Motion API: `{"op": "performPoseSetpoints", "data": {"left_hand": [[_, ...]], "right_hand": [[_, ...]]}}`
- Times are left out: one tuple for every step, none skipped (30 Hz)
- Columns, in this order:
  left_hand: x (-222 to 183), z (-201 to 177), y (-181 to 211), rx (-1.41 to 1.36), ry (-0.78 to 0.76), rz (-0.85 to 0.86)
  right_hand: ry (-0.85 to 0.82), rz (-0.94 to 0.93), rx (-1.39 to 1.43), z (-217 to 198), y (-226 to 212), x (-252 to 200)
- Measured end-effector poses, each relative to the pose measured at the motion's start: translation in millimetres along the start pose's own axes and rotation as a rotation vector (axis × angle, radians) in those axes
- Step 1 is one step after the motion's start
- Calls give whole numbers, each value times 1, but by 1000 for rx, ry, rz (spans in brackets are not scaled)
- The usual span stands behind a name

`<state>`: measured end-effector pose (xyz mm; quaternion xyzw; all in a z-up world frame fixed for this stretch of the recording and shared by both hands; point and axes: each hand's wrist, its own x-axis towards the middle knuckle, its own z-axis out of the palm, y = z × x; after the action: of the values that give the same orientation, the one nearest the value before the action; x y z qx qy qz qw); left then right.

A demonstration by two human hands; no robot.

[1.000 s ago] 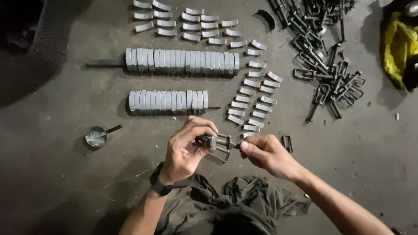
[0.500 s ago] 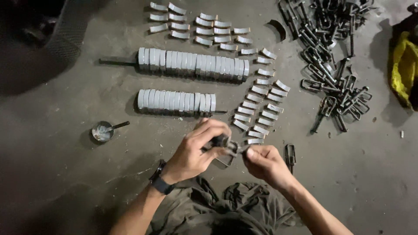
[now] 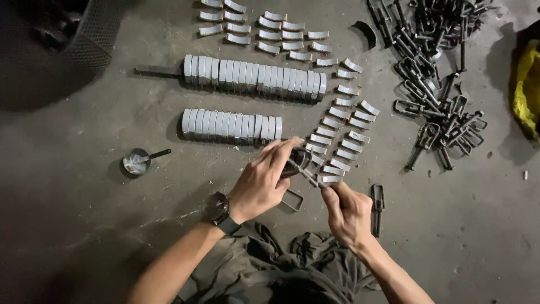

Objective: Assembling bearing shells into engine caps and organizing them.

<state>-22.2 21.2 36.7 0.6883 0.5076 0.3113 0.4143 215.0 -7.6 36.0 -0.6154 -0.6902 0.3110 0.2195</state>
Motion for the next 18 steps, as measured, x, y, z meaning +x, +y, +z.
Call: {"op": "performPoseSetpoints", "data": {"left_hand": [[0, -1, 2, 90, 121, 165], [-1, -1, 4, 178, 238, 326], [-2, 1, 0, 176, 236, 320], [-1, 2, -5, 194, 211, 340], [-1, 2, -10, 211, 186, 360], [-1, 3, -16, 214, 188, 358], [-1, 4, -22, 183, 86, 246], [-1, 5, -28, 150, -16, 134], [0, 1, -31, 151, -14, 130], [3, -4, -33, 167, -55, 128], [7, -10, -36, 183, -96, 126], [5, -10, -37, 185, -98, 125], [3, -9, -39, 161, 55, 202], [1, -8, -41, 130, 202, 283], [-7, -2, -41, 127, 195, 285], [-15, 5, -42, -37, 318, 218], [-23, 13, -42, -200, 439, 147], [-32, 28, -53, -210, 426, 147]], "right_hand": [[-40, 54, 69, 1, 4, -1], [-84, 111, 138, 2, 7, -3], [-89, 115, 139, 9, 21, -10], [-141, 222, 360, 16, 34, -15], [-192, 329, 582, 24, 47, -20], [-195, 328, 583, 28, 45, -18], [-225, 428, 744, 32, 43, -17], [-254, 531, 903, 36, 40, -16], [-259, 531, 903, 41, 38, -16], [-246, 532, 916, 46, 35, -14], [-233, 533, 928, 50, 32, -11], [-233, 534, 931, 54, 27, -13], [-258, 552, 1049, 57, 23, -14], [-276, 572, 1167, 60, 19, -18], [-268, 576, 1169, 62, 3, -18], [-328, 723, 1280, 62, -13, -19], [-386, 873, 1387, 64, -28, -20], [-370, 881, 1389, 69, -33, -27]]}}
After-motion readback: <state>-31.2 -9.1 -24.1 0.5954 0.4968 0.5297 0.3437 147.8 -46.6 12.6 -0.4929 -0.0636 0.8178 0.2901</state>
